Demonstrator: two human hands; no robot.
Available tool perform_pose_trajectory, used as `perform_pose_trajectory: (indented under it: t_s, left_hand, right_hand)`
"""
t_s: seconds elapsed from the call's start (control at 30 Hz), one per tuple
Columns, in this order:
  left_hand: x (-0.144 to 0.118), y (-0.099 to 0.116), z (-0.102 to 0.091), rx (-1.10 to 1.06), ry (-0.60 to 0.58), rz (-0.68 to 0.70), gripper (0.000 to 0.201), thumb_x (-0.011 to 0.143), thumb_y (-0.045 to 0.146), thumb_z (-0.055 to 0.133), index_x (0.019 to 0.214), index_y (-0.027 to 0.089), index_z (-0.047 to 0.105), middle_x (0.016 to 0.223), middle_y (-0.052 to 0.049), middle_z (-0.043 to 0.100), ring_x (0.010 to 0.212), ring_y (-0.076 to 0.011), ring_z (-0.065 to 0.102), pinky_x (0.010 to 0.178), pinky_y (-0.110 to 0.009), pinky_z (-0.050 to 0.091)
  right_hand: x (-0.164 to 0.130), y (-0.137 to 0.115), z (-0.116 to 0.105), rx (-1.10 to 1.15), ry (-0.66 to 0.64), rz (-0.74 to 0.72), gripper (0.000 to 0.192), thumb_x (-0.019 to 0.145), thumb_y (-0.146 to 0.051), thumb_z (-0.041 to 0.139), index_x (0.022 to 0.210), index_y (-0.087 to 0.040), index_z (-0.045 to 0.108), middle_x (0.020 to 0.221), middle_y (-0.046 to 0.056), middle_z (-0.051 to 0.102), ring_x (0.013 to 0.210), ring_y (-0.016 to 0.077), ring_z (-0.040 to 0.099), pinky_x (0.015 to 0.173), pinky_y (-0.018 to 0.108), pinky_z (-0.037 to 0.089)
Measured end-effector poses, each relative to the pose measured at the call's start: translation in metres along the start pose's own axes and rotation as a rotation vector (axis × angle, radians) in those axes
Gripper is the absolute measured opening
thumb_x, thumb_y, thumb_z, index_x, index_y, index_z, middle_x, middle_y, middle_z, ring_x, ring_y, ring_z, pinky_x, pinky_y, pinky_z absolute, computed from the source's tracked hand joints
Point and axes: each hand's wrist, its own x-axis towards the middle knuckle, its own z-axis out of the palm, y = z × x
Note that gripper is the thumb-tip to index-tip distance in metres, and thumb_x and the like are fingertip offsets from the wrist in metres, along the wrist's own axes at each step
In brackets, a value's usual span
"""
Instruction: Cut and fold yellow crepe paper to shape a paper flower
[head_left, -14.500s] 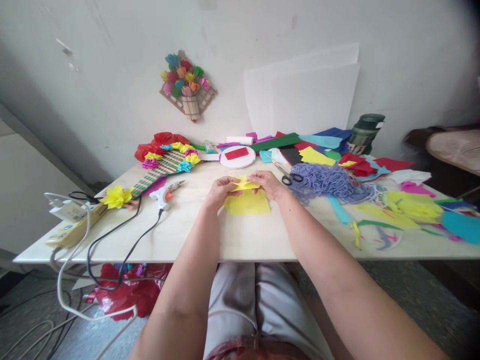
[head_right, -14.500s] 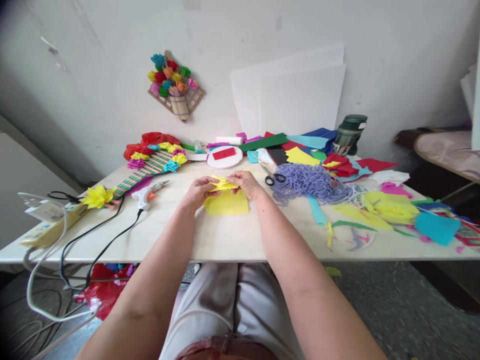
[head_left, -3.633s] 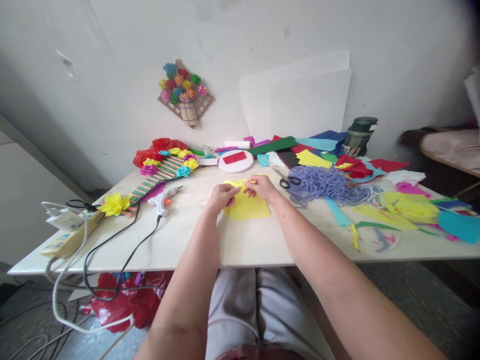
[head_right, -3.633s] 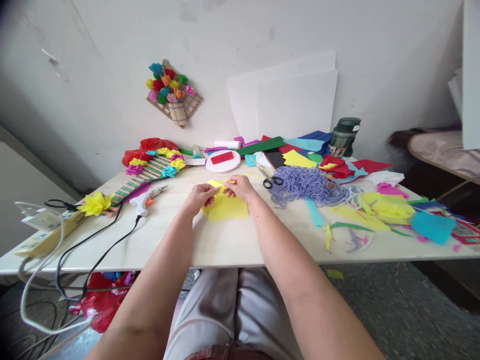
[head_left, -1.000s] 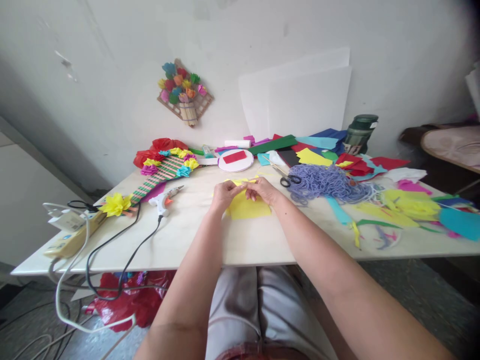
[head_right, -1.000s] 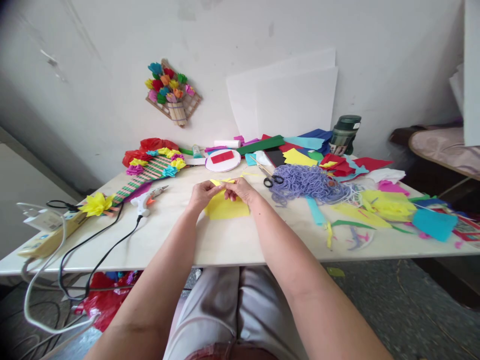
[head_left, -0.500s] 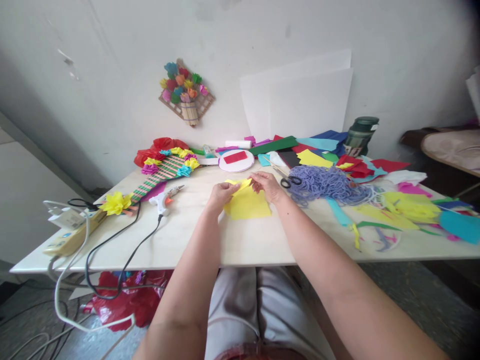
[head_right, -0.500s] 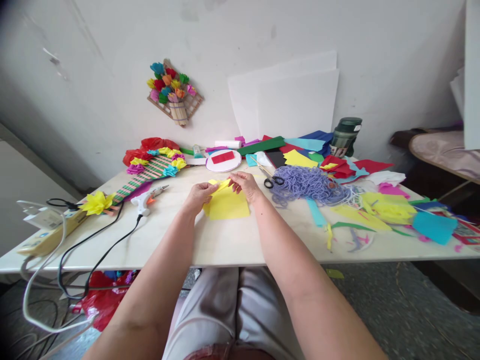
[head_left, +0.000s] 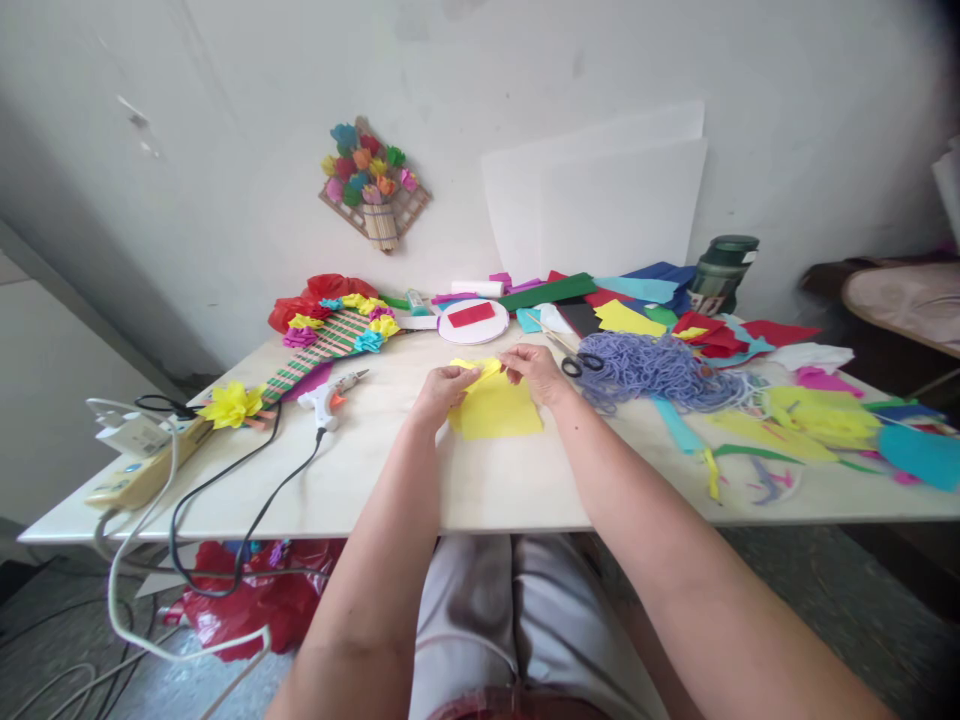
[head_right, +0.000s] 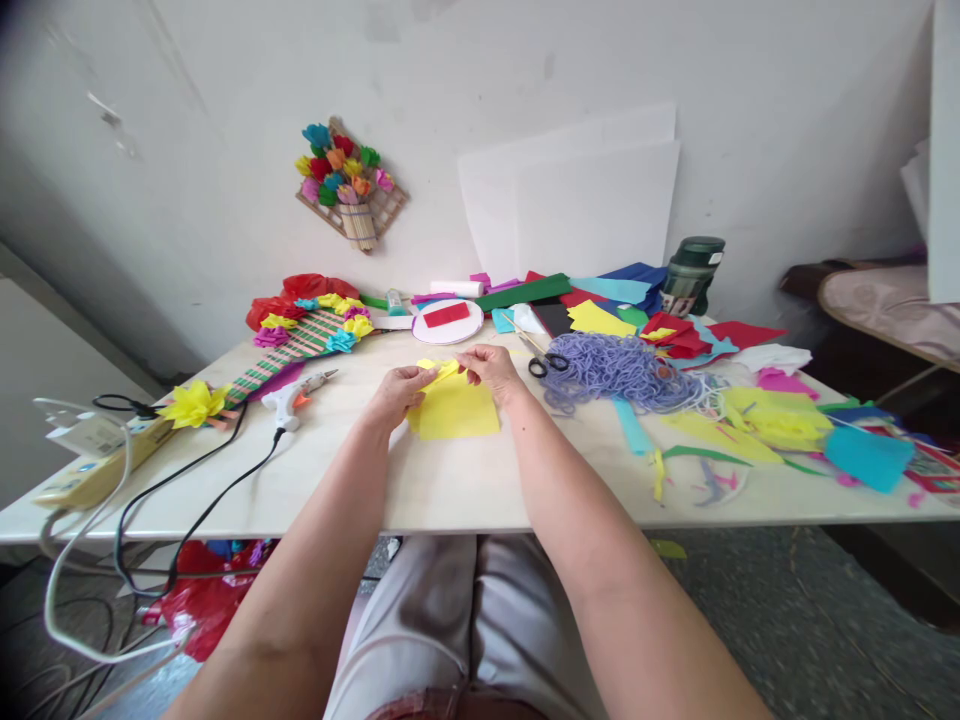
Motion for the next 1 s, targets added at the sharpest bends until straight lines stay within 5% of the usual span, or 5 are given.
perform_pose_trajectory:
  t_s: [0.47, 0.67, 1.0]
  left_hand:
    - [-0.0006, 0.0022, 0.0, -0.035, 0.016, -0.027, 0.04, 0.057, 0.045, 0.067, 0.057, 0.015, 0.042, 0.043, 0.008, 0.025, 0.036, -0.0012, 0.019, 0.039, -0.02, 0.008]
    - [-0.001, 0.0026, -0.0026, -0.154, -0.024, -0.064, 0.039, 0.059, 0.045, 0.067, 0.061, 0.015, 0.043, 0.043, 0.009, 0.022, 0.035, -0.0008, 0.018, 0.038, -0.019, 0.007]
    - [-0.0009, 0.0021, -0.0043, -0.205, -0.06, -0.111, 0.04, 0.059, 0.045, 0.067, 0.061, 0.016, 0.039, 0.043, 0.011, 0.018, 0.034, -0.0002, 0.015, 0.036, -0.017, 0.006]
  right_hand:
    - [-0.002, -0.0043, 0.0016, 0.008, -0.002, -0.012, 0.024, 0.065, -0.036, 0.06, 0.058, -0.013, 0.059, 0.044, -0.002, 0.05, 0.039, 0.0057, 0.041, 0.042, 0.02, 0.032]
    - [-0.0012, -0.0035, -0.0034, 0.166, -0.095, 0.05, 0.02, 0.065, -0.029, 0.057, 0.078, -0.014, 0.063, 0.065, 0.001, 0.061, 0.045, 0.0075, 0.049, 0.044, 0.021, 0.036]
    - [0.0002, -0.0006, -0.003, 0.128, -0.14, 0.01, 0.022, 0.061, -0.022, 0.061, 0.082, -0.015, 0.064, 0.053, -0.003, 0.057, 0.045, 0.0077, 0.049, 0.045, 0.021, 0.037]
